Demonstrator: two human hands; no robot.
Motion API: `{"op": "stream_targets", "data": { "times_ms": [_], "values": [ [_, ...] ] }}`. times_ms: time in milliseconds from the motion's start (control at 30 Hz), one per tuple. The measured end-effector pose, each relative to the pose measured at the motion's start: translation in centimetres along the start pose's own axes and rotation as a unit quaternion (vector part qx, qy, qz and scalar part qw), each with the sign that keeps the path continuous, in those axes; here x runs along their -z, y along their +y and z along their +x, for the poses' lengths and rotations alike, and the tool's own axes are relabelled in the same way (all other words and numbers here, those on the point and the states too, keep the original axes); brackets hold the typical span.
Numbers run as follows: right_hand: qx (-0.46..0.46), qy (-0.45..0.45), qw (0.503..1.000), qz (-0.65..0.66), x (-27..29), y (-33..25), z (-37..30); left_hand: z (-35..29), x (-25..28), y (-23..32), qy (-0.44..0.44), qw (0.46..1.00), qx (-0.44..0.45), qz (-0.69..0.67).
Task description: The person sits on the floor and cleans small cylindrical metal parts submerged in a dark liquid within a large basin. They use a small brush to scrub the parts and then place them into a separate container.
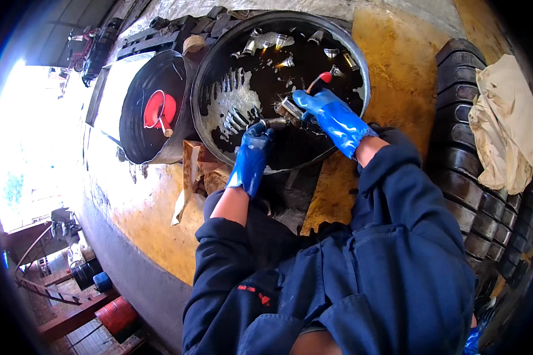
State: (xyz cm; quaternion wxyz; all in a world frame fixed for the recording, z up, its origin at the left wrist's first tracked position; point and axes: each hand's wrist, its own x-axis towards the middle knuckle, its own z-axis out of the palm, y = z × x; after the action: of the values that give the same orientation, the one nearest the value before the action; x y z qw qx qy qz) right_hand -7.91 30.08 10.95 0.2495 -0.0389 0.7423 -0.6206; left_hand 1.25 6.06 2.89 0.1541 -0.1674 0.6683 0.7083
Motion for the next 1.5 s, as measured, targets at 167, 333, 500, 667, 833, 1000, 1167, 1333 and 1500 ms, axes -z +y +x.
{"op": "stream_targets", "data": {
  "times_ms": [167, 333, 500, 667, 833, 1000, 1167, 1333, 1500],
  "values": [
    [-0.029, -0.017, 0.99, 0.134, -4.6, 3.6, 2.6, 1.1, 2.7, -4.3, 0.017, 0.99, -0.038, 0.132],
    [-0.052, -0.003, 0.992, -0.113, -3.7, 5.5, 3.9, 0.0, 0.2, -2.0, 0.012, 0.991, -0.006, 0.134],
    [-0.147, -0.008, 0.96, -0.237, -1.6, 1.4, 3.4, -0.1, 0.5, -2.6, -0.007, 0.998, 0.003, 0.069],
    [-0.041, -0.014, 0.999, 0.006, -2.8, 1.0, 1.7, -0.2, 0.1, -0.9, -0.003, 0.993, 0.079, 0.091],
    [-0.104, -0.046, 0.969, -0.218, -3.8, 1.6, 2.8, 0.1, 1.1, -3.9, -0.035, 0.999, 0.011, 0.016],
    [-0.124, -0.047, 0.94, -0.315, -0.6, -0.4, 2.1, -0.5, -0.9, 1.6, -0.001, 0.979, 0.185, -0.082],
    [-0.037, -0.013, 0.983, -0.182, -2.4, 1.1, 2.8, -0.5, 0.4, 0.2, 0.011, 0.987, 0.154, 0.053],
    [-0.045, -0.049, 0.991, -0.119, -1.6, 3.1, 2.8, -1.4, -1.7, 0.7, 0.013, 0.981, -0.01, 0.194],
    [-0.149, -0.029, 0.946, -0.288, -0.3, 1.8, 2.4, -0.5, -0.8, -3.2, 0.076, 0.975, -0.067, 0.199]
  ]
}}
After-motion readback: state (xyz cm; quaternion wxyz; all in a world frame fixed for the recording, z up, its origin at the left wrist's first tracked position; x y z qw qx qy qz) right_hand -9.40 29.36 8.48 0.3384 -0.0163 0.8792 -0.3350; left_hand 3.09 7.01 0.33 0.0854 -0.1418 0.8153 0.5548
